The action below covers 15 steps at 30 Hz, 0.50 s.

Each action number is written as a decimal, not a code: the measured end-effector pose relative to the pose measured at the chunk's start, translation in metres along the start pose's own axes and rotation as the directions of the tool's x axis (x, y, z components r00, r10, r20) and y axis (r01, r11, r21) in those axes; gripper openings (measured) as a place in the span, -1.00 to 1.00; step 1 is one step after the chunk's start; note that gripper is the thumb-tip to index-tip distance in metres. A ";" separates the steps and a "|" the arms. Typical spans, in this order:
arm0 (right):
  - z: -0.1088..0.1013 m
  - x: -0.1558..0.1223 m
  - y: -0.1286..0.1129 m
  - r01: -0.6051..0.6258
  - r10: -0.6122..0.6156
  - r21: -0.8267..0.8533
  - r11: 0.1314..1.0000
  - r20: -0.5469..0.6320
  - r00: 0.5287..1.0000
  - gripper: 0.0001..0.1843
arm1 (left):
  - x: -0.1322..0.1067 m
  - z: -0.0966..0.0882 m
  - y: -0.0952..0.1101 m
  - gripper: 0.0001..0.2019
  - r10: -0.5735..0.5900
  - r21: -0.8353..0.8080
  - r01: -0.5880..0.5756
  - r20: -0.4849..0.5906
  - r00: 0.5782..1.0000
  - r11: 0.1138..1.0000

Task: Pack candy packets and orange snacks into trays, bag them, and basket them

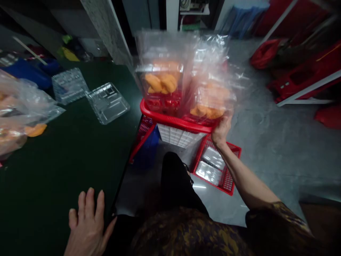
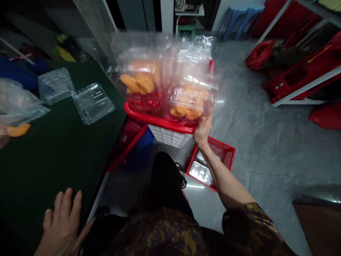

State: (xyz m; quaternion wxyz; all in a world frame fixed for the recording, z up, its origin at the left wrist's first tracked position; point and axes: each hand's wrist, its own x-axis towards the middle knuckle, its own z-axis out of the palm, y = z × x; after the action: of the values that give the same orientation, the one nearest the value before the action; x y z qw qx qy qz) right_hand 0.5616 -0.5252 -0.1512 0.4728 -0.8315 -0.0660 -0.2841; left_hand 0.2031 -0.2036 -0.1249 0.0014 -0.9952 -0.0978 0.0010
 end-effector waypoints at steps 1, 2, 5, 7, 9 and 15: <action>0.000 -0.001 0.000 -0.009 0.009 -0.003 1.000 0.008 1.000 -0.24 | -0.001 0.000 -0.001 -0.27 -0.021 0.003 0.021 0.019 1.000 1.000; 0.000 -0.003 -0.001 -0.018 0.018 -0.008 1.000 0.017 1.000 -0.24 | -0.001 -0.001 -0.001 -0.28 -0.035 0.002 0.035 0.040 0.999 0.999; -0.002 -0.005 -0.003 -0.066 0.072 -0.063 0.996 0.097 0.993 -0.26 | 0.006 -0.005 -0.004 -0.28 -0.127 -0.036 0.130 0.082 0.988 0.991; -0.009 -0.003 -0.006 -0.102 0.119 -0.093 0.990 0.206 0.971 -0.30 | 0.019 -0.007 -0.002 -0.25 -0.247 -0.062 0.255 0.110 0.963 0.965; -0.021 0.001 -0.009 -0.107 0.124 -0.068 0.992 0.349 0.929 -0.27 | 0.034 -0.008 0.002 -0.21 -0.344 -0.036 0.354 0.163 0.925 0.934; -0.074 0.006 -0.007 -0.080 0.016 0.073 0.994 0.636 0.772 -0.19 | 0.050 0.001 0.008 -0.17 -0.426 0.135 0.404 0.334 0.841 0.905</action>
State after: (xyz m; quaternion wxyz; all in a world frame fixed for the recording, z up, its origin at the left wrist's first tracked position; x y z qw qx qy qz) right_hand 0.5339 -0.5837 -0.1138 0.4693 -0.8563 -0.2138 0.0284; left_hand 0.2540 -0.2015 -0.1264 0.0133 -0.9330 -0.3094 0.1834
